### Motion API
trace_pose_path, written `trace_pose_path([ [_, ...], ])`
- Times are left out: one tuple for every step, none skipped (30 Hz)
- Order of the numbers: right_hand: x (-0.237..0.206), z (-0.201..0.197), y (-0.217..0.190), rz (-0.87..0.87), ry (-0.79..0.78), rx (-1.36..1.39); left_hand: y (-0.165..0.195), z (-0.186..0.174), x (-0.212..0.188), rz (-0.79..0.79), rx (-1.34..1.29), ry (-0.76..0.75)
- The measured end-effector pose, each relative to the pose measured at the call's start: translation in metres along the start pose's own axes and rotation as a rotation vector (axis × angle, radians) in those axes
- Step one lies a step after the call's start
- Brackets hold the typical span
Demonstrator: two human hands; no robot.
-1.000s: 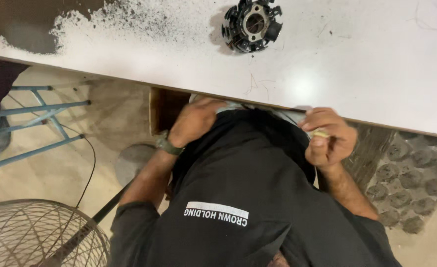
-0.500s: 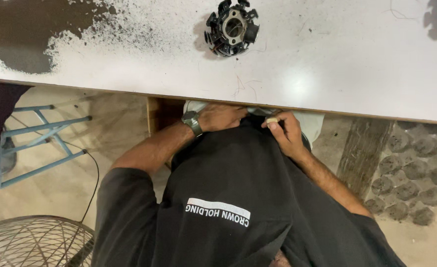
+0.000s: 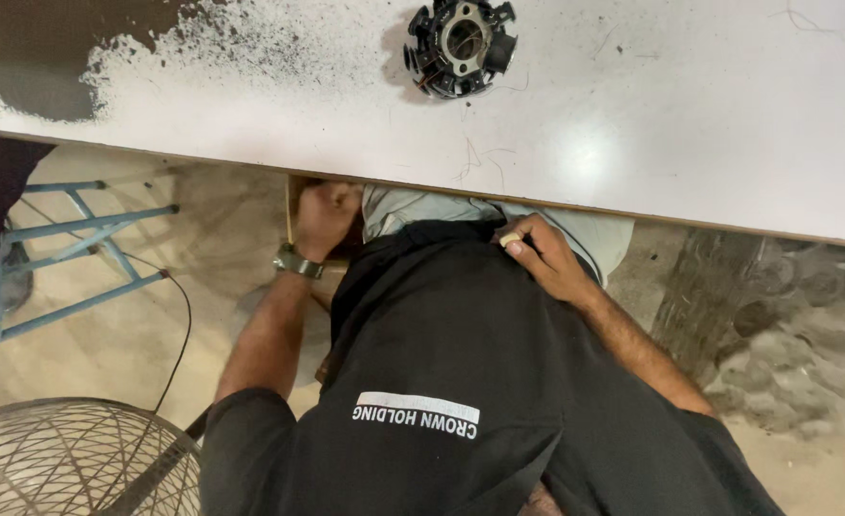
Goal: The person sits at a white workbench fitting black friction pads into the slots of a metal clutch hub, pressing each pad in by hand and using a small block to seat them. They work through pads one at a time, setting completed hubs aside and picking up new pads from a pile on the table.
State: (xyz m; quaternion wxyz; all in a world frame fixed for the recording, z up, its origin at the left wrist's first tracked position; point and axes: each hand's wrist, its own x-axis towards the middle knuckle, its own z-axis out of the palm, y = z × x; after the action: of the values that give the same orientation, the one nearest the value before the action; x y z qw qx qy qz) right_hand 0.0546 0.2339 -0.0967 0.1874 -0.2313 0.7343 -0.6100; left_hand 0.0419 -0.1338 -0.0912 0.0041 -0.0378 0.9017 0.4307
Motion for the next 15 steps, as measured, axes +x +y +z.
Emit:
trace_pose_path([
  [-0.002, 0.0, 0.002, 0.022, 0.054, 0.087, -0.008, -0.006, -0.003, -0.106, 0.139, -0.016],
  [-0.003, 0.001, 0.004, 0.041, 0.105, 0.174, -0.015, -0.011, -0.006, -0.212, 0.279, -0.028],
  [-0.004, 0.002, 0.006, 0.059, 0.155, 0.264, -0.02, -0.014, -0.008, -0.321, 0.419, -0.038],
  [-0.002, 0.002, 0.008, 0.062, 0.211, 0.238, -0.021, -0.015, -0.008, -0.248, 0.55, -0.026],
  [-0.001, 0.003, 0.007, 0.071, 0.272, 0.216, -0.021, -0.015, -0.007, -0.174, 0.68, -0.023],
  [-0.002, 0.004, 0.006, 0.087, 0.337, 0.191, -0.019, -0.013, -0.008, -0.097, 0.804, -0.025],
  [-0.002, 0.003, 0.005, 0.017, 0.341, 0.14, -0.018, -0.007, -0.005, -0.12, 0.734, -0.009],
  [-0.003, 0.001, 0.005, -0.053, 0.344, 0.086, -0.011, 0.002, 0.0, -0.14, 0.662, 0.007],
  [-0.004, 0.001, 0.002, -0.118, 0.342, 0.037, -0.001, 0.008, 0.004, -0.169, 0.592, 0.018],
  [-0.005, 0.0, 0.0, -0.152, 0.342, -0.014, 0.011, 0.014, 0.011, -0.095, 0.406, -0.045],
  [-0.006, -0.002, -0.003, -0.186, 0.336, -0.068, 0.026, 0.022, 0.017, -0.024, 0.216, -0.102],
  [-0.006, -0.004, -0.005, -0.226, 0.325, -0.124, 0.041, 0.03, 0.022, 0.058, 0.222, -0.224],
  [-0.005, -0.005, -0.007, -0.205, 0.328, -0.086, 0.058, 0.04, 0.029, 0.145, 0.228, -0.341],
  [-0.004, -0.004, -0.009, -0.18, 0.333, -0.046, 0.077, 0.056, 0.037, 0.146, 0.211, -0.583],
  [-0.005, -0.002, -0.011, -0.149, 0.336, -0.001, 0.089, 0.062, 0.042, 0.141, 0.191, -0.827],
])
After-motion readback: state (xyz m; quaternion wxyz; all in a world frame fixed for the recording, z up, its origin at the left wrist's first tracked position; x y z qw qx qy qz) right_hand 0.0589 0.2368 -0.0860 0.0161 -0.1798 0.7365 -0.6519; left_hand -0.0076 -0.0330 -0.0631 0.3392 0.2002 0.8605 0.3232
